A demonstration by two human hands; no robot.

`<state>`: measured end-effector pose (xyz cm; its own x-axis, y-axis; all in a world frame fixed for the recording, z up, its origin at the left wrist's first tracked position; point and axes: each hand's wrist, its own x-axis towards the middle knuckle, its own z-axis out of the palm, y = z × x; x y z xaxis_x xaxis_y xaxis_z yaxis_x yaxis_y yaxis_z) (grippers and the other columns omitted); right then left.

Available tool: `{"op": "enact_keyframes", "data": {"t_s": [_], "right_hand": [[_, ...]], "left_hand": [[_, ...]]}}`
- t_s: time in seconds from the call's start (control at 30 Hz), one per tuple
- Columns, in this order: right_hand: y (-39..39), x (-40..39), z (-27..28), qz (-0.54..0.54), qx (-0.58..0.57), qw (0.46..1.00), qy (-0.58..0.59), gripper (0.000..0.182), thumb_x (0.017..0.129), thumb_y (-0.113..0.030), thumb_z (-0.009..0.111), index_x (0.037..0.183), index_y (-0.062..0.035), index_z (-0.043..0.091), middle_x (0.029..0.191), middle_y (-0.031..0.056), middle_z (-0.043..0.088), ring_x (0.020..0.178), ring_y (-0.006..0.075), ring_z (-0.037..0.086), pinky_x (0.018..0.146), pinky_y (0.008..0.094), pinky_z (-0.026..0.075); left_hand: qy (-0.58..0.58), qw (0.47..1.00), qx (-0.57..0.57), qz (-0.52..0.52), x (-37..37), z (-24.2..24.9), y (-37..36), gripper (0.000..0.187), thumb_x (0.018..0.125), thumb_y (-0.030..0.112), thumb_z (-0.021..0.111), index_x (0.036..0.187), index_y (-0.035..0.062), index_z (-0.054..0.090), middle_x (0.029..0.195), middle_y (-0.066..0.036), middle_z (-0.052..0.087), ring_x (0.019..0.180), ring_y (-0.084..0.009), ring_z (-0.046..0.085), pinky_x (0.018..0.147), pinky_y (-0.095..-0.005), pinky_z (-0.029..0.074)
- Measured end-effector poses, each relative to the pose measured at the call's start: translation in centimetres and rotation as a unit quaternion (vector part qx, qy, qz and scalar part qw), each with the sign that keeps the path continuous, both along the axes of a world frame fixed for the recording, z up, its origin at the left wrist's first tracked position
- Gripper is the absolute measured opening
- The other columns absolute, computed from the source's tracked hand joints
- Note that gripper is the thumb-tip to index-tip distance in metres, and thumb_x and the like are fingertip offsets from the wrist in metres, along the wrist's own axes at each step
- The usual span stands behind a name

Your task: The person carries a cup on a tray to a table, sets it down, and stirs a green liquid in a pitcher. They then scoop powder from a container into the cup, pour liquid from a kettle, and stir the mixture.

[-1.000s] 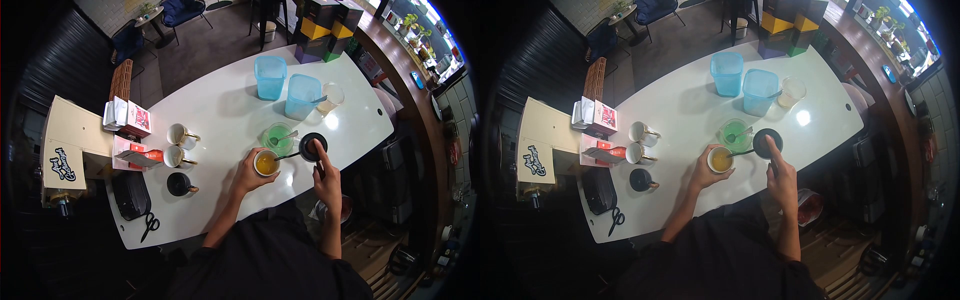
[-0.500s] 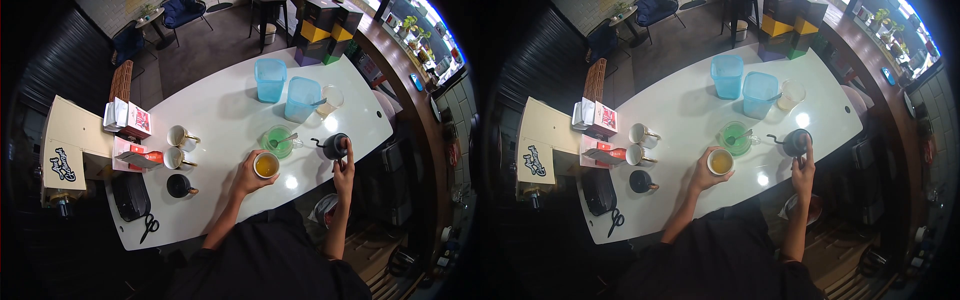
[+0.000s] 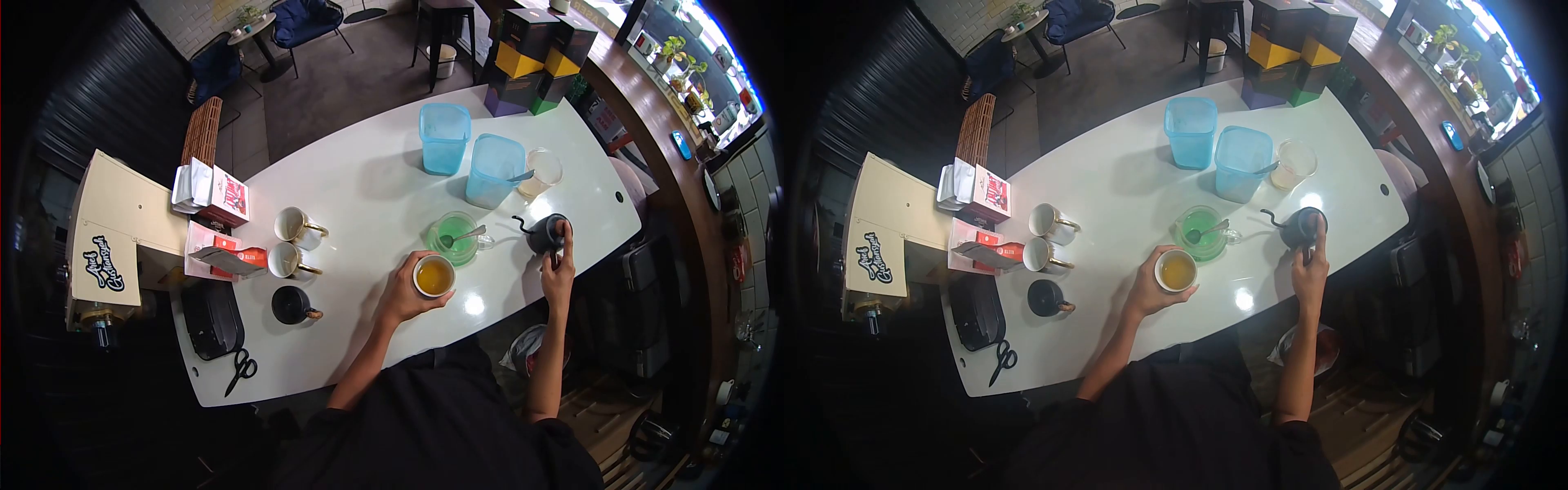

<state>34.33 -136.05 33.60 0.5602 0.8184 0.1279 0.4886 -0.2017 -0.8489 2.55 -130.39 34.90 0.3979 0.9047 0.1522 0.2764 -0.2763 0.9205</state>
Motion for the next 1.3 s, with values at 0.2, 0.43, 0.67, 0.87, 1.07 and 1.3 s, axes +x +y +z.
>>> {"op": "enact_keyframes", "data": {"t_s": [0.2,0.43,0.67,0.87,1.07,1.3], "right_hand": [[0.6,-2.0,3.0,-0.099,-0.036,0.946,-0.305,0.065,0.091,-0.011,0.068,0.151,-0.0152,0.044,0.1,0.0195,0.06,0.077,0.0339,0.062,0.073,0.046,0.051],[3.3,-9.7,5.6,0.093,0.087,0.99,-0.058,0.019,0.091,-0.012,0.071,0.106,-0.0003,0.07,0.084,0.0092,0.056,0.07,0.0151,0.054,0.062,0.0298,0.044],[6.1,-10.8,3.3,0.117,0.052,0.989,-0.077,0.019,0.088,-0.013,0.074,0.1,0.0,0.067,0.079,0.0128,0.06,0.062,0.0259,0.057,0.06,0.039,0.045],[6.7,-12.1,4.2,0.093,0.052,0.985,-0.137,0.016,0.086,-0.01,0.073,0.094,0.0013,0.065,0.08,0.0131,0.059,0.065,0.0262,0.06,0.061,0.0394,0.046],[6.8,-11.8,4.5,0.143,0.094,0.982,-0.085,0.01,0.084,-0.005,0.071,0.089,0.0003,0.064,0.075,0.0118,0.059,0.062,0.0283,0.06,0.058,0.0398,0.046],[6.6,-12.3,5.2,0.193,0.078,0.97,-0.126,0.009,0.082,-0.004,0.071,0.085,0.0018,0.064,0.07,0.0097,0.057,0.056,0.0219,0.056,0.055,0.0352,0.045]], "left_hand": [[-0.003,1.0,0.002,-0.001,-0.2,-0.7,-0.2,0.067,0.067,0.02,0.091,0.122,0.0054,0.056,0.107,-0.007,0.068,0.099,-0.0174,0.067,0.09,-0.0334,0.054],[-0.011,1.0,0.003,0.006,-0.1,-0.5,0.0,0.069,0.064,0.03,0.092,0.12,0.0089,0.057,0.111,-0.013,0.069,0.103,-0.0304,0.07,0.09,-0.0413,0.056],[-0.006,1.0,-0.018,0.005,-0.1,0.1,0.0,0.068,0.064,0.029,0.092,0.119,0.0086,0.058,0.111,-0.013,0.07,0.102,-0.0314,0.07,0.09,-0.0416,0.056],[0.001,1.0,-0.002,-0.005,-0.2,0.0,0.0,0.07,0.065,0.022,0.093,0.123,0.0046,0.057,0.108,-0.009,0.069,0.1,-0.018,0.068,0.09,-0.0346,0.054],[0.006,1.0,-0.001,-0.004,-0.2,0.1,0.0,0.07,0.065,0.022,0.093,0.123,0.0044,0.057,0.109,-0.009,0.069,0.101,-0.0186,0.068,0.091,-0.0349,0.054],[0.003,1.0,-0.004,-0.003,-0.1,-0.1,0.1,0.071,0.063,0.022,0.093,0.122,0.0041,0.057,0.11,-0.01,0.068,0.101,-0.0198,0.068,0.091,-0.0356,0.054]]}}
